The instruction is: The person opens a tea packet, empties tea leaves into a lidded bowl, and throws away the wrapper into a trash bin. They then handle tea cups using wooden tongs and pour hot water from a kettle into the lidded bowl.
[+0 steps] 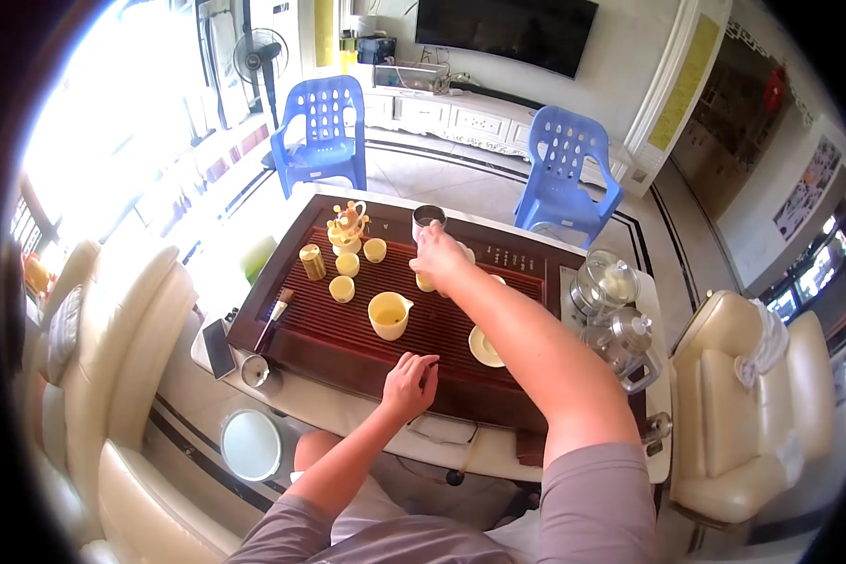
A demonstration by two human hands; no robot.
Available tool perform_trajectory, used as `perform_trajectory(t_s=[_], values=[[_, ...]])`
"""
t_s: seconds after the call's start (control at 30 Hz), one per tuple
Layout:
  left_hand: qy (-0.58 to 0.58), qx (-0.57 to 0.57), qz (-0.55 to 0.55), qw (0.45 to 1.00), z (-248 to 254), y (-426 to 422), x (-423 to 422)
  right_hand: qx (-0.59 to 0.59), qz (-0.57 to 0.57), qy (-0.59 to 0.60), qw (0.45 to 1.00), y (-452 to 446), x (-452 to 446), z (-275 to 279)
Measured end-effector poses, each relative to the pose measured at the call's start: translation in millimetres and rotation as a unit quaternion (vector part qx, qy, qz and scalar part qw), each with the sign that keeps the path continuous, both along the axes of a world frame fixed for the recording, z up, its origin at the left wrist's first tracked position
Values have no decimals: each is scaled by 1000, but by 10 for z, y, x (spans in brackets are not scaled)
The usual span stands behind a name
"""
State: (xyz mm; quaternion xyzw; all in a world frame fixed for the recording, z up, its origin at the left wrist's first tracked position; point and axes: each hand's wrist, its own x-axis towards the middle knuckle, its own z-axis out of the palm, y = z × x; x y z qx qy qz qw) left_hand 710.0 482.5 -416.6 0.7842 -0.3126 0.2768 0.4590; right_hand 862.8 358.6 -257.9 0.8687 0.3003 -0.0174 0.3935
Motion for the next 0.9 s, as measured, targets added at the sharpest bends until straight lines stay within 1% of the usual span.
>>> perform_trajectory(t_s=[0.07,0.13,0.2,0.3,0.33,0.4,0.47,0.53,0.6,0.63,0.67,0.73,0.8,0.9], values=[[4,6,-6,1000,13,7,-12,0,-5,17,1000,9,-33,47],[0,9,-1,1000,25,2,-9,17,12,-38,999,-138,-13,-38],[-6,6,-1,1000,13,-7,-1,22,-23,-40,999,-333,-8,-81],[-6,3,-1,1000,11,-19,4,20,-71,-15,997,-563,-201,120],[0,7,-2,1000,20,-10,-4,48,-79,-15,996,-678,-220,122],[-2,15,-3,1000,25,-1,-2,198,-137,5,970,-902,-285,108],[2,17,-3,1000,11,-8,0,373,-185,10,909,-1115,-424,44],[7,20,4,1000,11,-16,-6,492,-190,17,849,-1247,-623,-70],[2,24,6,1000,-19,-19,7,551,-159,1,819,-1307,-818,-268],[-27,5,10,1000,-18,-40,24,574,-157,3,804,-1295,-939,-308],[-23,11,15,1000,-19,-41,18,597,-132,-1,791,-1310,-1016,-406],[-32,10,17,999,-20,-49,27,598,-149,-13,787,-1321,-1129,-558],[-15,24,17,999,-22,-48,11,610,-148,-21,778,-1365,-1212,-672],[-6,40,27,999,-7,-55,11,655,-119,-29,746,-1425,-1280,-851]])
